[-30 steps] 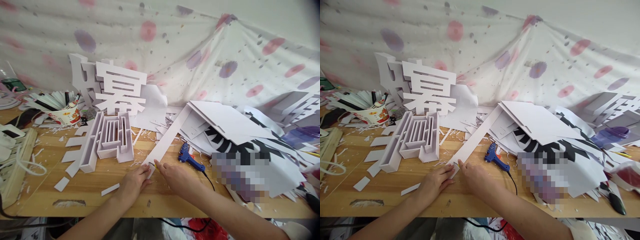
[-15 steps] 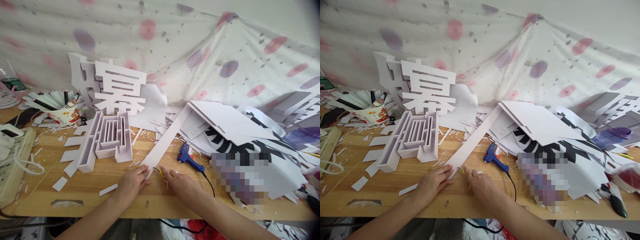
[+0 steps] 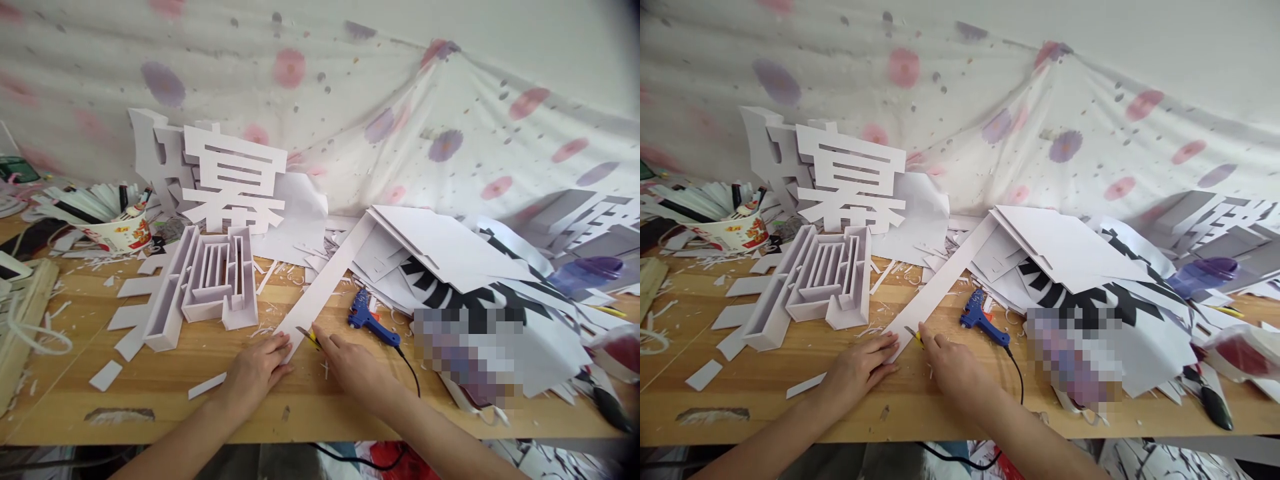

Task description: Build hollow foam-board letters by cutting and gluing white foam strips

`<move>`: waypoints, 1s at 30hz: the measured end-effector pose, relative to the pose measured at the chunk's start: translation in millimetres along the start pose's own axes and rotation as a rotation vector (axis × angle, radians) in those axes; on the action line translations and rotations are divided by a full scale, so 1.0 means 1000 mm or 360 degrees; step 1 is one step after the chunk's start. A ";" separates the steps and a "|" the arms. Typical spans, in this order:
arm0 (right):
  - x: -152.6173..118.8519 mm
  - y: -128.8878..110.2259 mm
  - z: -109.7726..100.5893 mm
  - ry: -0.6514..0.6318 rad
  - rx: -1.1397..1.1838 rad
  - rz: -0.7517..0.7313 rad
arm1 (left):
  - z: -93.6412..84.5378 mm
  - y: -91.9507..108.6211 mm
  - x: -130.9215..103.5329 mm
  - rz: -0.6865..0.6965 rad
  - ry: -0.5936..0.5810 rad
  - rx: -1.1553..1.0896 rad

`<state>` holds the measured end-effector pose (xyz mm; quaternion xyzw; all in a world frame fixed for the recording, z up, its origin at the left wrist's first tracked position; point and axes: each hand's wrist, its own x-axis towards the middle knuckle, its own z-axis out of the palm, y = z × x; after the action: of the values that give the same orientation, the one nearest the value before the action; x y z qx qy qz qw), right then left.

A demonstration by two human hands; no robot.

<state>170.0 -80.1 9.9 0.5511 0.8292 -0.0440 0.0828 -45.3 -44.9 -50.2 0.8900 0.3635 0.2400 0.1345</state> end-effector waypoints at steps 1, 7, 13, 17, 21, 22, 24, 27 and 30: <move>0.006 -0.004 -0.002 0.0001 0.0007 -0.0009 | 0.000 0.000 0.000 0.0009 0.0006 0.0016; 0.028 -0.019 -0.005 0.0002 -0.0051 -0.0044 | 0.003 0.000 -0.002 0.0051 0.0113 0.0043; 0.027 -0.016 0.003 0.0046 -0.0077 -0.0046 | -0.001 0.002 0.000 0.0069 0.0096 0.0028; 0.027 -0.017 0.004 0.0090 -0.0099 -0.0069 | -0.001 0.003 0.001 0.0070 0.0108 0.0032; 0.028 -0.018 0.006 0.0102 -0.0129 -0.0085 | -0.001 0.003 0.001 0.0055 0.0130 -0.0043; 0.028 -0.018 0.006 0.0106 -0.0139 -0.0091 | -0.001 0.003 0.001 0.0054 0.0126 -0.0050; 0.028 -0.018 0.008 0.0110 -0.0155 -0.0091 | -0.002 0.004 0.001 0.0052 0.0111 -0.0040; 0.028 -0.018 0.008 0.0093 -0.0148 -0.0070 | -0.003 0.004 0.002 0.0050 0.0081 -0.0017; 0.028 -0.018 0.006 0.0044 -0.0123 -0.0059 | -0.003 0.004 0.002 0.0043 0.0059 -0.0022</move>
<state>143.2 -62.6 -1.9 0.5326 0.8414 -0.0058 0.0916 -43.5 -46.3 -44.9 0.8893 0.3524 0.2607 0.1306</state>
